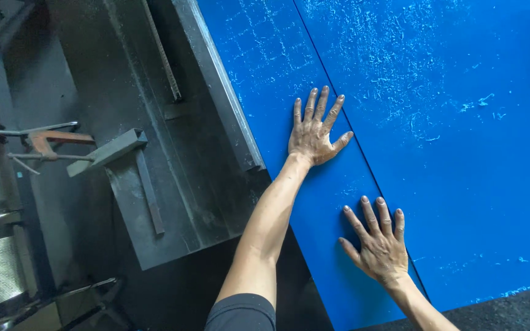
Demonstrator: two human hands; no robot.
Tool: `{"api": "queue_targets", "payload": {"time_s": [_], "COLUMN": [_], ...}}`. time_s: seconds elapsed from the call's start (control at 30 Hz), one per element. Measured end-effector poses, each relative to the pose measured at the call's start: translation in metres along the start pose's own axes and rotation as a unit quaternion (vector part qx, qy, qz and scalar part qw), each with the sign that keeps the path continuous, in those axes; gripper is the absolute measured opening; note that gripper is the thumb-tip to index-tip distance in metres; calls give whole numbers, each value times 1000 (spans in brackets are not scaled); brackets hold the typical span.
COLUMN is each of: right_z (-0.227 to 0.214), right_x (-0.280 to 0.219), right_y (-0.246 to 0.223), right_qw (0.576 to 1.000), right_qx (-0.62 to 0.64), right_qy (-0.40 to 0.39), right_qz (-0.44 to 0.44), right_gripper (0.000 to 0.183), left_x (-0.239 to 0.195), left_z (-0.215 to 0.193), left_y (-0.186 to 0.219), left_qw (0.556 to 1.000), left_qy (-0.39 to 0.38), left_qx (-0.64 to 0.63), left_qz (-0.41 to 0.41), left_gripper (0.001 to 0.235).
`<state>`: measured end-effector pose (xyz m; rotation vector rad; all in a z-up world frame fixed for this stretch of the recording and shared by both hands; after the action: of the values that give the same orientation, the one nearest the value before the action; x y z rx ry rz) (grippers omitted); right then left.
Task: Cutting large blue foam sheets into smaller strips using a table saw.
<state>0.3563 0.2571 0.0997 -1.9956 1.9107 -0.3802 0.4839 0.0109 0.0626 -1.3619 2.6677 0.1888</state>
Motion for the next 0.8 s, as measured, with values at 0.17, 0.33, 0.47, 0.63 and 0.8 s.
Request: {"api": "queue_targets", "payload": {"time_s": [0.17,0.33,0.47,0.63,0.8], "right_z": [-9,-1,-4,-7,-4], "right_x": [-4,-39,-38,-33,-51], "right_y": [-2,8,11,7,25], "right_qw": [1000,997,997,995,985], "right_qx": [-13,-29,-35,-56,-52], "right_qy": [11,9,6,2,85], "right_qz": [11,68,70,86,138], "right_gripper": [70,66,67,69,67], "left_x": [-3,-6,-8,-10,-10], "left_z": [-7,1,-8,-13,-15], "left_y": [2,6,9,9,9], "left_qw": [1000,999,996,998,996], "left_qy": [20,44,91,53,63], "left_qx": [0,4,-14,-42,-57], "left_qz": [-1,2,3,1,5], "left_gripper": [88,88,89,90,90]}}
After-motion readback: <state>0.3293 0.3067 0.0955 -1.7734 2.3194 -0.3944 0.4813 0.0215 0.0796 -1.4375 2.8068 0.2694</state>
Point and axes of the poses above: each hand's wrist, its own x-axis towards the middle knuckle, its own z-axis out of the palm, y = z × x, the point moved 8 cm from there along x, towards the middle knuckle, and after that the axes turned 14 degrees about z, right-handed, at the moved point
